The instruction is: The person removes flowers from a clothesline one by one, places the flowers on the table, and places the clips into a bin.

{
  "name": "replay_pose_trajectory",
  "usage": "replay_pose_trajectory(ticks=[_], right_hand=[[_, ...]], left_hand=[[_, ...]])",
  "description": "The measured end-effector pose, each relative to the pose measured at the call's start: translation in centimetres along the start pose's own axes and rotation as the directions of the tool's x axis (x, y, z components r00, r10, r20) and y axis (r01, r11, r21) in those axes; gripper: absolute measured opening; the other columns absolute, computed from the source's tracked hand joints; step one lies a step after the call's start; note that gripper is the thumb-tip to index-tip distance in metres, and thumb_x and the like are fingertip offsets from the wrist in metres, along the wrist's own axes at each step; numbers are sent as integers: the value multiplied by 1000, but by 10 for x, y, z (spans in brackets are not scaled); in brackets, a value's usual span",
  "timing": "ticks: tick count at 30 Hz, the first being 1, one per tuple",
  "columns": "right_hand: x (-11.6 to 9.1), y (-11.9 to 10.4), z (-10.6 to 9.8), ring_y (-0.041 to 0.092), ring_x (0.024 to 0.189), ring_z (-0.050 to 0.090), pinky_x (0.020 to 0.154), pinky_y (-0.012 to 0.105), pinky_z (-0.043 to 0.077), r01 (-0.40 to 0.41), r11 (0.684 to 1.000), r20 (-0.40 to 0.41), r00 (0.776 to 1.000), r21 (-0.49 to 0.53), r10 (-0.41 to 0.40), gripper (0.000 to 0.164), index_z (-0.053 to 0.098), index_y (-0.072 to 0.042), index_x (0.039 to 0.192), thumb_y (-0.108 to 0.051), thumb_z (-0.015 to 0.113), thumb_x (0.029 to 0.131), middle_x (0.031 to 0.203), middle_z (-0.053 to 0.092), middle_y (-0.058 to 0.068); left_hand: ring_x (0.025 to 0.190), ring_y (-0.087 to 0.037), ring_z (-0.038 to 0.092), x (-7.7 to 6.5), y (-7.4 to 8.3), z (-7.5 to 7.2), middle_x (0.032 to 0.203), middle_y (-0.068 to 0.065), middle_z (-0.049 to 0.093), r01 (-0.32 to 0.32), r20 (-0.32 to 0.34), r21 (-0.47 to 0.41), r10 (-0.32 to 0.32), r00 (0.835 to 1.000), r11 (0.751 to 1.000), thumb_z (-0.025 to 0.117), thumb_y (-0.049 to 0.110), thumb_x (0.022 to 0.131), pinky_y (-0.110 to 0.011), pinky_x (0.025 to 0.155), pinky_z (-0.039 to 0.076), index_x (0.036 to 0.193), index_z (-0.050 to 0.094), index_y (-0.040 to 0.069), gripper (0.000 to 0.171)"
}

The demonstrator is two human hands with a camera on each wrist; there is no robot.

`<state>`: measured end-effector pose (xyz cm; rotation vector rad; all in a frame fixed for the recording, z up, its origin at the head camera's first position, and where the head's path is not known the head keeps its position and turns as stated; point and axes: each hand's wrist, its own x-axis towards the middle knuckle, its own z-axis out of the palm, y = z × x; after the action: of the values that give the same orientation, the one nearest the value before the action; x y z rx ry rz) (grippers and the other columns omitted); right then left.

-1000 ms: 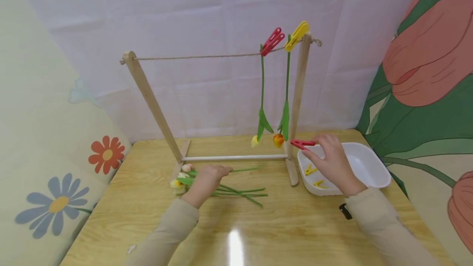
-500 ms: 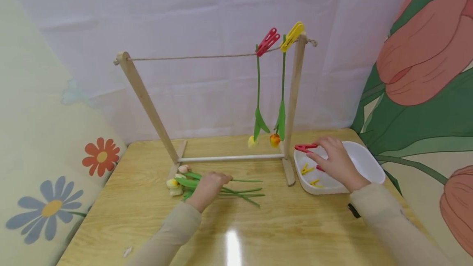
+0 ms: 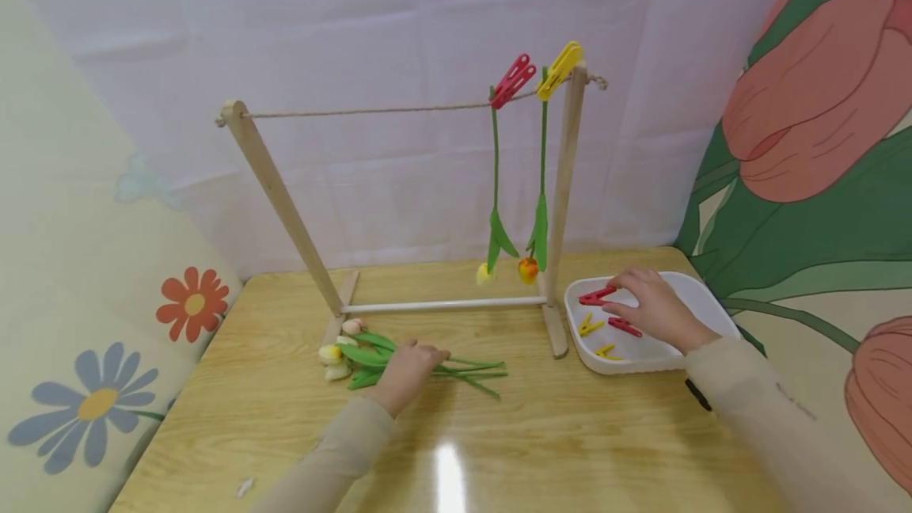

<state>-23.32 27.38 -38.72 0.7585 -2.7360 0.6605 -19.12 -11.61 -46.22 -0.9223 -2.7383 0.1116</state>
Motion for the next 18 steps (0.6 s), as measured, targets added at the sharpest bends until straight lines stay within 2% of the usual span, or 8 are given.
replay_pose_trajectory(ticks=[4, 8, 13, 16, 18], right_hand=[[0, 9, 0, 39, 92, 56, 79, 51, 43, 37, 999, 32, 999, -39, -35, 24, 67, 2, 95, -6, 79, 76, 93, 64, 14], [2, 16, 0, 37, 88, 58, 78, 49, 44, 45, 997, 72, 997, -67, -40, 24, 68, 2, 93, -8, 80, 75, 90, 65, 12], [5, 23, 0, 37, 88, 58, 80, 53, 45, 5, 996, 168, 986, -86, 10, 23, 68, 1, 89, -14, 81, 77, 89, 65, 11], [5, 27, 2, 37, 88, 57, 80, 55, 45, -33, 995, 242, 969, -92, 54, 22, 67, 1, 88, -16, 80, 79, 88, 65, 12], [4, 30, 3, 34, 86, 56, 78, 53, 45, -49, 994, 277, 958, -97, 74, 20, 67, -1, 86, -15, 79, 80, 86, 63, 10]], left_hand=[[84, -12, 69, -2, 1, 3, 92, 4, 73, -1, -5, 16, 1, 1000, 1000, 72, -2, 78, -35, 83, 56, 100, 73, 18, 30], [86, -13, 69, -3, 2, 7, 94, 3, 73, 8, 27, -7, -8, 1000, 1000, 69, -1, 80, -39, 86, 55, 103, 72, 19, 30], [91, -14, 68, -5, 3, 11, 100, 3, 73, 27, 65, -46, -24, 998, 999, 67, 1, 83, -44, 91, 52, 105, 71, 19, 28], [95, -13, 67, -6, 4, 13, 103, 4, 72, 32, 74, -63, -27, 997, 998, 67, 2, 85, -44, 92, 52, 106, 72, 18, 27], [97, -13, 67, -7, 4, 15, 104, 4, 72, 34, 80, -70, -29, 996, 997, 67, 3, 85, -45, 93, 51, 107, 72, 18, 27]])
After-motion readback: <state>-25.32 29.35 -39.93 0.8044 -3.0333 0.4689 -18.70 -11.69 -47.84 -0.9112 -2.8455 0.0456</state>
